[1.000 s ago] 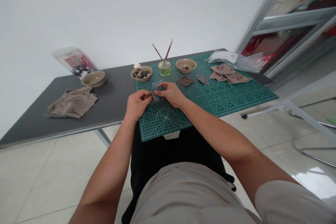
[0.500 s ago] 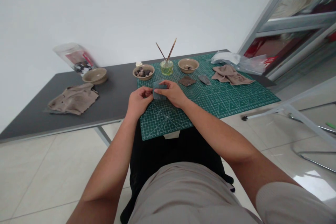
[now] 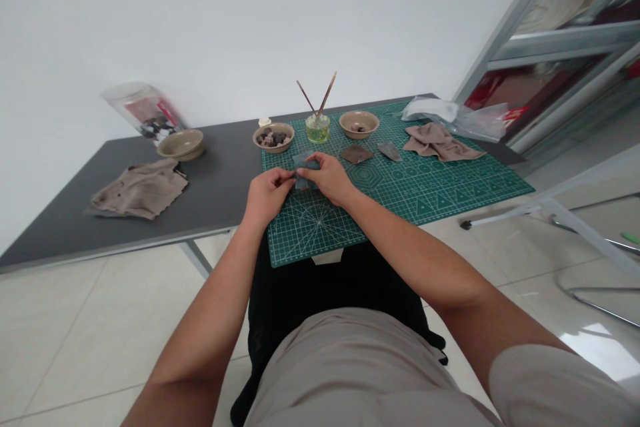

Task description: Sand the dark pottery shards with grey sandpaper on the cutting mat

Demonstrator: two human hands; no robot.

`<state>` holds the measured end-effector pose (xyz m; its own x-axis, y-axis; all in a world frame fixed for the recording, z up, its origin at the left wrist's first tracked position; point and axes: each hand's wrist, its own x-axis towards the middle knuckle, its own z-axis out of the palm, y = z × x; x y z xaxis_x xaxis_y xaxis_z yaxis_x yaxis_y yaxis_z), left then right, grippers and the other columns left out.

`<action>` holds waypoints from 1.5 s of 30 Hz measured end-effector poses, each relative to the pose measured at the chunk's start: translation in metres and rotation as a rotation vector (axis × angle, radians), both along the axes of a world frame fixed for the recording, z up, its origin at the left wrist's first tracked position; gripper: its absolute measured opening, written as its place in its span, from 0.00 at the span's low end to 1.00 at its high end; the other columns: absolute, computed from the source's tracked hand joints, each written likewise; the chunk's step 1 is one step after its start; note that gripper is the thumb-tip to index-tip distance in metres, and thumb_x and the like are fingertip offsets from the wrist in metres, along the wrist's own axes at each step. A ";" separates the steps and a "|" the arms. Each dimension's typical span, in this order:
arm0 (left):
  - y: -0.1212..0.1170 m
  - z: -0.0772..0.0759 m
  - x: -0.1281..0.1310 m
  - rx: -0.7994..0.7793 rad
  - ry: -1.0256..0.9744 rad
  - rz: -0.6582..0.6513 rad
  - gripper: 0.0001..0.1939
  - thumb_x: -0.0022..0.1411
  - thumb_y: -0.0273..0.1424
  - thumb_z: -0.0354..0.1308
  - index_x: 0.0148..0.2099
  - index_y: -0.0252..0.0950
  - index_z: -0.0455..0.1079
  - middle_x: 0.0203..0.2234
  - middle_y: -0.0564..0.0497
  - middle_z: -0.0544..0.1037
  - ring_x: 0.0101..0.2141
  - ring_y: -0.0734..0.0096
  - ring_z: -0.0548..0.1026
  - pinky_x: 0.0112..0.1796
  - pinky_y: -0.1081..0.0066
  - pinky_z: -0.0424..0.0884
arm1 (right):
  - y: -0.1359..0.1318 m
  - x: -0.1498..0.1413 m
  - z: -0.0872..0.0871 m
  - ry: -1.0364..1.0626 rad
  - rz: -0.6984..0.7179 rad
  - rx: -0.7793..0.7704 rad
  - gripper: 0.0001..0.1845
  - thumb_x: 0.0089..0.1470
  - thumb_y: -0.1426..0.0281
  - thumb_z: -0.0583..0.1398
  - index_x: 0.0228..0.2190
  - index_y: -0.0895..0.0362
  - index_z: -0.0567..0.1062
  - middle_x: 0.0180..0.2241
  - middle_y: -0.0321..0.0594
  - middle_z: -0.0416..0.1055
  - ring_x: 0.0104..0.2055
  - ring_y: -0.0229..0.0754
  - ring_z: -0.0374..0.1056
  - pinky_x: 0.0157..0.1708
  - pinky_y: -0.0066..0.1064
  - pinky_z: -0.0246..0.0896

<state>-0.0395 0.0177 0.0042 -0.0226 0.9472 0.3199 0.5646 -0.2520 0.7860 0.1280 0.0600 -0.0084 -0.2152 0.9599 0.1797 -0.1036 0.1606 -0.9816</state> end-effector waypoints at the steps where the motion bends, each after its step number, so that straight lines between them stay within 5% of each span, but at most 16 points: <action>1: 0.000 0.000 0.000 -0.006 0.001 0.005 0.06 0.56 0.33 0.61 0.34 0.37 0.77 0.26 0.54 0.78 0.29 0.70 0.73 0.32 0.71 0.67 | 0.001 0.000 -0.001 -0.027 -0.013 0.022 0.13 0.43 0.63 0.68 0.29 0.56 0.72 0.27 0.32 0.71 0.29 0.38 0.67 0.31 0.32 0.67; 7: 0.002 0.003 0.000 -0.045 0.033 0.025 0.06 0.56 0.32 0.60 0.35 0.36 0.76 0.25 0.54 0.78 0.28 0.70 0.74 0.33 0.70 0.68 | 0.003 0.003 -0.002 -0.145 -0.013 0.081 0.14 0.42 0.65 0.69 0.31 0.56 0.73 0.27 0.32 0.70 0.31 0.38 0.65 0.34 0.33 0.65; 14: -0.005 0.007 0.006 0.032 0.221 -0.002 0.07 0.58 0.29 0.58 0.35 0.38 0.77 0.31 0.51 0.81 0.35 0.66 0.77 0.41 0.68 0.71 | 0.001 -0.002 -0.002 0.000 0.009 -0.042 0.13 0.45 0.66 0.67 0.30 0.55 0.69 0.26 0.32 0.70 0.27 0.38 0.67 0.29 0.34 0.68; 22: -0.001 0.003 0.004 -0.016 0.151 0.071 0.06 0.59 0.30 0.58 0.36 0.39 0.77 0.34 0.52 0.82 0.35 0.66 0.77 0.42 0.68 0.72 | 0.004 0.004 -0.003 -0.149 -0.033 0.108 0.13 0.42 0.66 0.68 0.30 0.56 0.72 0.29 0.32 0.70 0.32 0.38 0.66 0.37 0.34 0.66; 30: -0.003 0.005 0.008 0.065 0.207 -0.011 0.03 0.58 0.28 0.59 0.33 0.39 0.75 0.30 0.50 0.79 0.35 0.63 0.76 0.42 0.66 0.71 | 0.002 -0.005 0.000 -0.007 -0.055 -0.072 0.14 0.46 0.67 0.67 0.31 0.55 0.68 0.27 0.34 0.70 0.27 0.39 0.69 0.28 0.34 0.69; 36: 0.003 0.000 0.002 0.062 -0.061 -0.005 0.04 0.58 0.31 0.60 0.38 0.38 0.72 0.35 0.50 0.79 0.37 0.67 0.77 0.40 0.68 0.73 | 0.005 -0.002 -0.003 0.184 -0.043 -0.124 0.25 0.43 0.64 0.69 0.39 0.52 0.63 0.35 0.33 0.71 0.33 0.38 0.71 0.28 0.31 0.73; 40: 0.008 -0.003 -0.001 -0.006 -0.308 -0.065 0.10 0.57 0.32 0.61 0.42 0.38 0.69 0.29 0.53 0.78 0.29 0.71 0.77 0.35 0.69 0.74 | 0.006 0.001 -0.005 0.239 -0.025 -0.131 0.36 0.37 0.64 0.73 0.43 0.50 0.60 0.38 0.33 0.71 0.35 0.38 0.72 0.31 0.32 0.73; 45: 0.009 0.000 0.001 0.023 -0.370 -0.057 0.11 0.53 0.30 0.63 0.40 0.37 0.69 0.28 0.54 0.77 0.27 0.73 0.75 0.32 0.71 0.74 | 0.004 0.001 -0.002 0.219 -0.042 -0.139 0.41 0.33 0.65 0.75 0.47 0.50 0.61 0.35 0.32 0.73 0.33 0.39 0.72 0.34 0.34 0.71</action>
<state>-0.0386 0.0264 0.0042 -0.0879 0.9428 0.3215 0.2281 -0.2951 0.9278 0.1287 0.0641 -0.0103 -0.1449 0.9859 0.0835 -0.3117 0.0346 -0.9495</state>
